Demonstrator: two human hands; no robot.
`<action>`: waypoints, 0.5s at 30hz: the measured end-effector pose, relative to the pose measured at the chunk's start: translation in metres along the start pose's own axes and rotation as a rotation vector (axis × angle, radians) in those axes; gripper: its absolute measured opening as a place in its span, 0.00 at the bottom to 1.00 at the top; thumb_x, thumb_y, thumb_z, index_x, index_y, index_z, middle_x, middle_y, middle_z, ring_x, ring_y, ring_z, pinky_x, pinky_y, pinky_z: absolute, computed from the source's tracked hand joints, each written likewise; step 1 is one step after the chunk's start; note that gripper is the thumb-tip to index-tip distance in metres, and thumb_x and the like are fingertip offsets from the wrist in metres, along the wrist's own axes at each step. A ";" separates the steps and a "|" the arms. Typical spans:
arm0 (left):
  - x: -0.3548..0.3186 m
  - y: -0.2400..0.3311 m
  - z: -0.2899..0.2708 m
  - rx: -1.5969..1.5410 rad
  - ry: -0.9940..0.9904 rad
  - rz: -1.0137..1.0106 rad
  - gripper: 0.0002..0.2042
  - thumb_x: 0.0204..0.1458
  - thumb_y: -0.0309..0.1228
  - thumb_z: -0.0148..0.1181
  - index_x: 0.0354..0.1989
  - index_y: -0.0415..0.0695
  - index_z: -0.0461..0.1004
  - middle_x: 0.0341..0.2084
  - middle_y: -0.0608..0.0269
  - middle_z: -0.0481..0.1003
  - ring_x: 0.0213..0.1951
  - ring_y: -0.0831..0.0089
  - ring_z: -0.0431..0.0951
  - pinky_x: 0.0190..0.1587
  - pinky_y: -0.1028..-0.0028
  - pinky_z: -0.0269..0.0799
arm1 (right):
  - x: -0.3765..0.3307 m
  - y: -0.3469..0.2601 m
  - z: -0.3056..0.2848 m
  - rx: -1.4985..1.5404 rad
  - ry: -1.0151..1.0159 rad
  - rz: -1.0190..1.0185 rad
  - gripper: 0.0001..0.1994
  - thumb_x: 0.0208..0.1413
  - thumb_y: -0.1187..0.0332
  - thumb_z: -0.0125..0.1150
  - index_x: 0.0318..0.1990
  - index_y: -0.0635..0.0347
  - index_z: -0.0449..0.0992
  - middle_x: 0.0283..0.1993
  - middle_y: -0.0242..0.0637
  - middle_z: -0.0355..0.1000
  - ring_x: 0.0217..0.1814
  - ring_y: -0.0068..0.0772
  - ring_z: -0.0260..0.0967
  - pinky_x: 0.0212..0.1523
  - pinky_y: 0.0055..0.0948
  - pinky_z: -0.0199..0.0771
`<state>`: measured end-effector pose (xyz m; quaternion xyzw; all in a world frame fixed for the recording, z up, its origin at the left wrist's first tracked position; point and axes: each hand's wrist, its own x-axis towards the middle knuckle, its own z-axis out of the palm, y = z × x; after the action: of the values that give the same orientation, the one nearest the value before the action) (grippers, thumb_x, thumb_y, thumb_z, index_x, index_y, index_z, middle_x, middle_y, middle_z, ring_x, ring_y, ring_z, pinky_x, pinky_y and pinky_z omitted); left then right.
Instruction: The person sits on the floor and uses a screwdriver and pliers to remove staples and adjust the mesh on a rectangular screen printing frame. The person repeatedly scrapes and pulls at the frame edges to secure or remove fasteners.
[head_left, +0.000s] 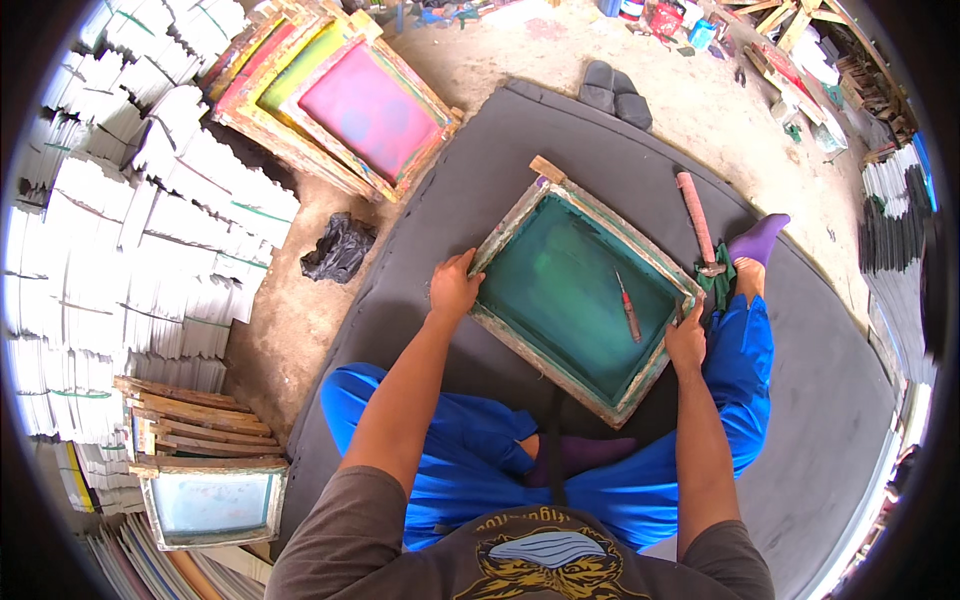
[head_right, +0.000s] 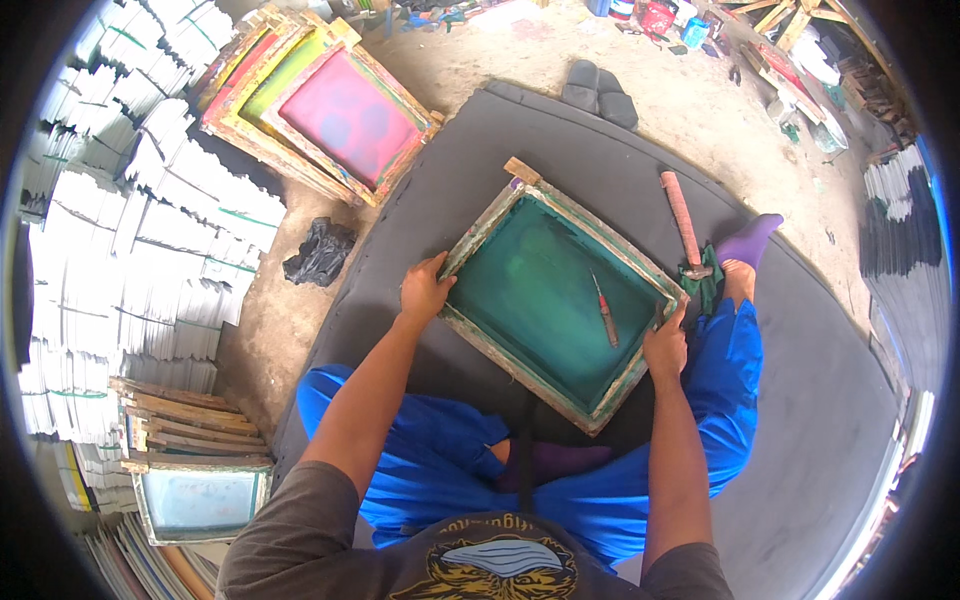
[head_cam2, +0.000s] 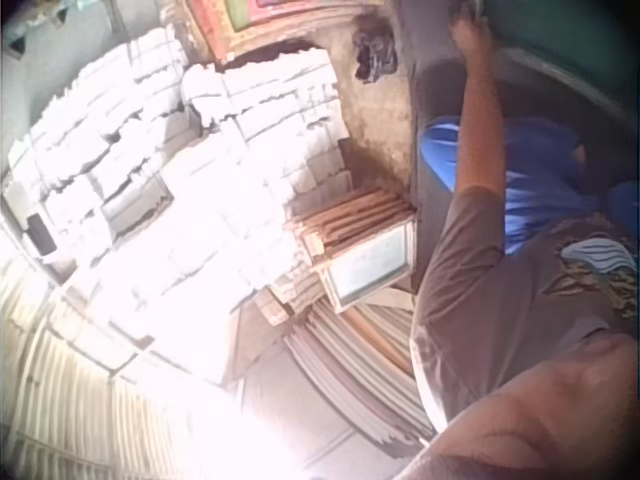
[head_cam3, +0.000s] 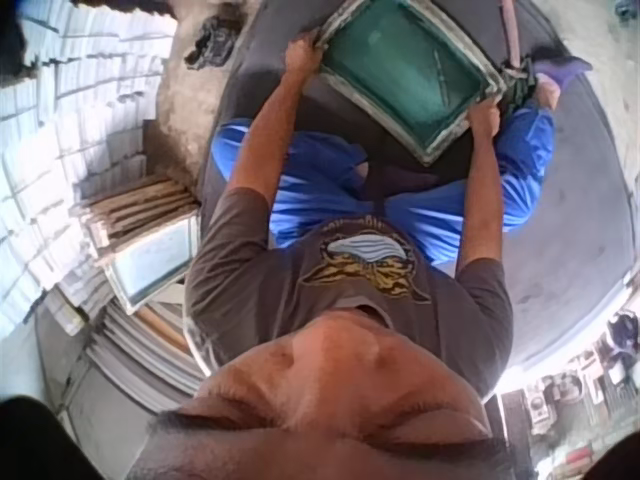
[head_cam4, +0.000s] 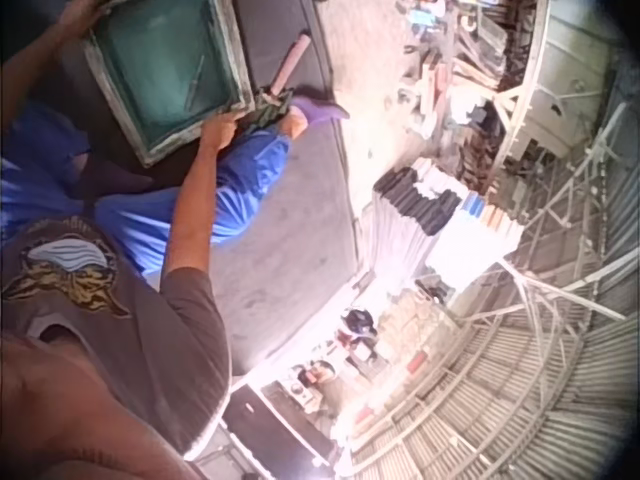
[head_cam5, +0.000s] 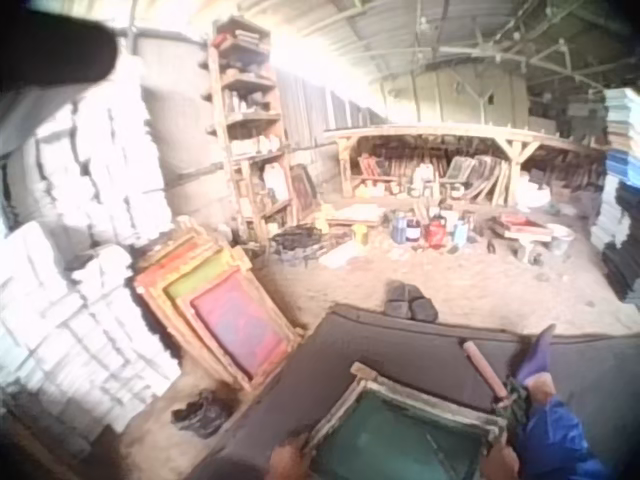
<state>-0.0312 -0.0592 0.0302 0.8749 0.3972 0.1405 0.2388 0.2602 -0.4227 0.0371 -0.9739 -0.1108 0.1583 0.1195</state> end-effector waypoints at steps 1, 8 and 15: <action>0.003 0.002 -0.001 -0.011 -0.013 -0.009 0.28 0.50 0.33 0.72 0.62 0.46 0.76 0.52 0.53 0.80 0.52 0.48 0.78 0.57 0.55 0.73 | 0.000 0.007 0.005 -0.042 0.024 -0.006 0.45 0.59 0.64 0.64 0.78 0.51 0.40 0.52 0.63 0.76 0.52 0.68 0.78 0.55 0.58 0.76; -0.044 -0.015 -0.004 0.009 0.190 0.121 0.28 0.53 0.36 0.71 0.63 0.41 0.74 0.54 0.48 0.77 0.58 0.49 0.73 0.58 0.54 0.72 | -0.021 -0.003 -0.005 -0.061 0.080 -0.063 0.28 0.63 0.58 0.63 0.65 0.57 0.59 0.53 0.60 0.74 0.54 0.65 0.76 0.51 0.57 0.78; -0.083 0.019 -0.002 -0.238 0.175 -0.493 0.39 0.52 0.41 0.74 0.69 0.38 0.65 0.32 0.54 0.79 0.32 0.61 0.82 0.40 0.62 0.79 | -0.014 -0.008 0.000 -0.095 0.129 -0.068 0.33 0.63 0.59 0.62 0.69 0.57 0.54 0.58 0.61 0.70 0.53 0.65 0.76 0.52 0.56 0.79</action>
<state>-0.0737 -0.1329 0.0379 0.7024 0.5977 0.1989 0.3315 0.2458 -0.4182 0.0430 -0.9823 -0.1434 0.0855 0.0853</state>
